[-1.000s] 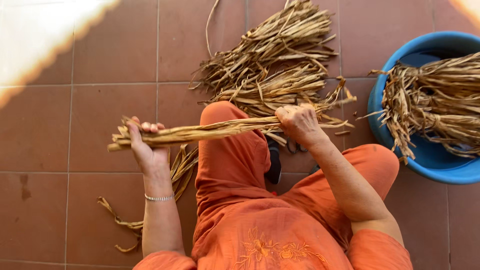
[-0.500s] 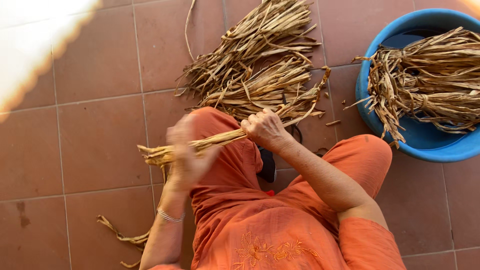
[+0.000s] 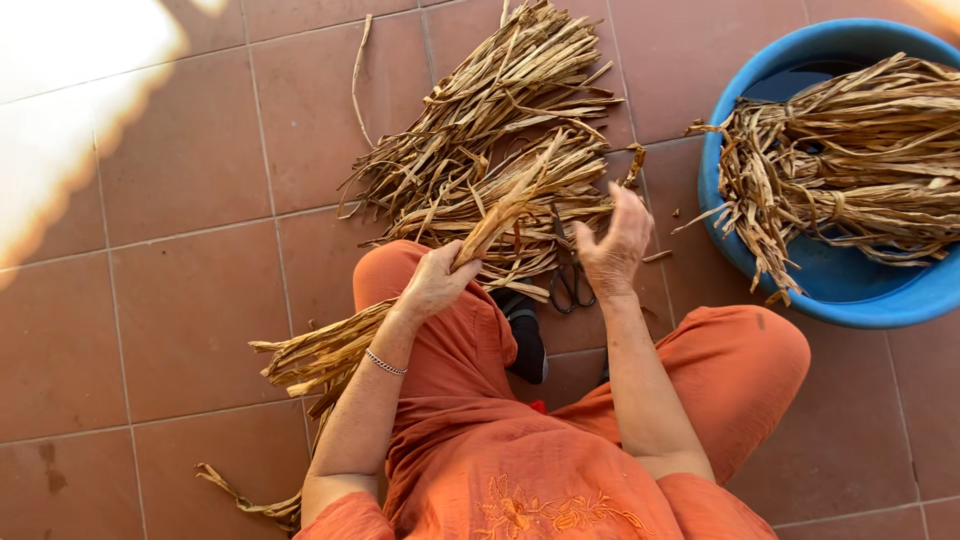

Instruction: The person sits on a tiled floor and uses shears to cut dried plant stems into shorter pieces. They pick up bundles of stems, trim them, and place the cut pieces into a blue basin.

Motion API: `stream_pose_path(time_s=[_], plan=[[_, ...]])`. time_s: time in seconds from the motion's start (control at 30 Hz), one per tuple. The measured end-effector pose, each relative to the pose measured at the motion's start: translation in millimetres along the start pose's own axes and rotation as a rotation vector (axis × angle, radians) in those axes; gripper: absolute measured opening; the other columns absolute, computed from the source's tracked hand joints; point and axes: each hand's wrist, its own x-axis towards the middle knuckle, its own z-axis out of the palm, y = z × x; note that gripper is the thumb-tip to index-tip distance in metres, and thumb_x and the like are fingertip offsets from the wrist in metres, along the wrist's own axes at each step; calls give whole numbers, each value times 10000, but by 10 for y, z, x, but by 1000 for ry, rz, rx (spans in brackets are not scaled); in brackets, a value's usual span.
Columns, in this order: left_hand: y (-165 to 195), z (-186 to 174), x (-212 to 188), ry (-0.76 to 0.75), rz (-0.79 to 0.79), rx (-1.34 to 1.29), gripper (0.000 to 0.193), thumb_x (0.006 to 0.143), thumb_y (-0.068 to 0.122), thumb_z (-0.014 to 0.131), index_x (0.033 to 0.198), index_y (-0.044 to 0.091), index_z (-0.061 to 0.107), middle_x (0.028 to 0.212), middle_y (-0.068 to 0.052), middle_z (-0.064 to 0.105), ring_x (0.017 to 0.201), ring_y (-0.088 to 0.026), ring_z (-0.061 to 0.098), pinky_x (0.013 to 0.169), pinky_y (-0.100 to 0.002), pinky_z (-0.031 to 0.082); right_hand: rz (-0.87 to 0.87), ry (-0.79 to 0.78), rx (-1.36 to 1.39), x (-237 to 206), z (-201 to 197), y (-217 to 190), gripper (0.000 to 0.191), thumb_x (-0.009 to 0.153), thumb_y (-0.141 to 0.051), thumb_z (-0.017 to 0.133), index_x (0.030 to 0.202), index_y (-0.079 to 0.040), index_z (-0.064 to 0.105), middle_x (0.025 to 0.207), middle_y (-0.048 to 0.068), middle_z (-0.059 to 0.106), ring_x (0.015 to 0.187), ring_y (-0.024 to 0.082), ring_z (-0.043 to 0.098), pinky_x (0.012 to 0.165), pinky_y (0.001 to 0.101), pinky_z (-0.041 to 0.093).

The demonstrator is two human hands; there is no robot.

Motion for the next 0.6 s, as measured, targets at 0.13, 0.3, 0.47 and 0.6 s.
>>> stream_pose_path(time_s=[0.13,0.3,0.47,0.6], plan=[[-39,-30,30,38,176,-329,280,1025,259,647,1207,47,626,855,45,600,736,-50,531,634,-242,454,663,-469,34,-464,489,586,537,852,-300,773,1327,-107,613,1225,141,663,1161,330,643,1005,457,524],[-39,-55,53,-7,-24,-642,246,1104,302,506,1033,74,568,707,63,457,572,-27,431,446,-196,319,687,-669,-108,-949,801,669,611,819,-268,822,1357,-134,564,1329,187,584,1237,407,553,1017,505,472],[34,-54,17,-9,-27,-566,258,1114,297,510,1015,66,569,669,34,480,535,-39,393,447,-201,317,621,-744,-126,-946,796,586,651,788,-212,831,1351,-143,509,1326,188,588,1260,395,545,1034,497,467],[117,-37,-7,-20,39,-611,225,1064,260,535,1207,105,612,688,64,493,542,-27,422,476,-187,364,694,-710,-87,-851,760,560,593,778,-194,836,1260,-120,499,1267,176,629,1206,392,593,1010,494,486]])
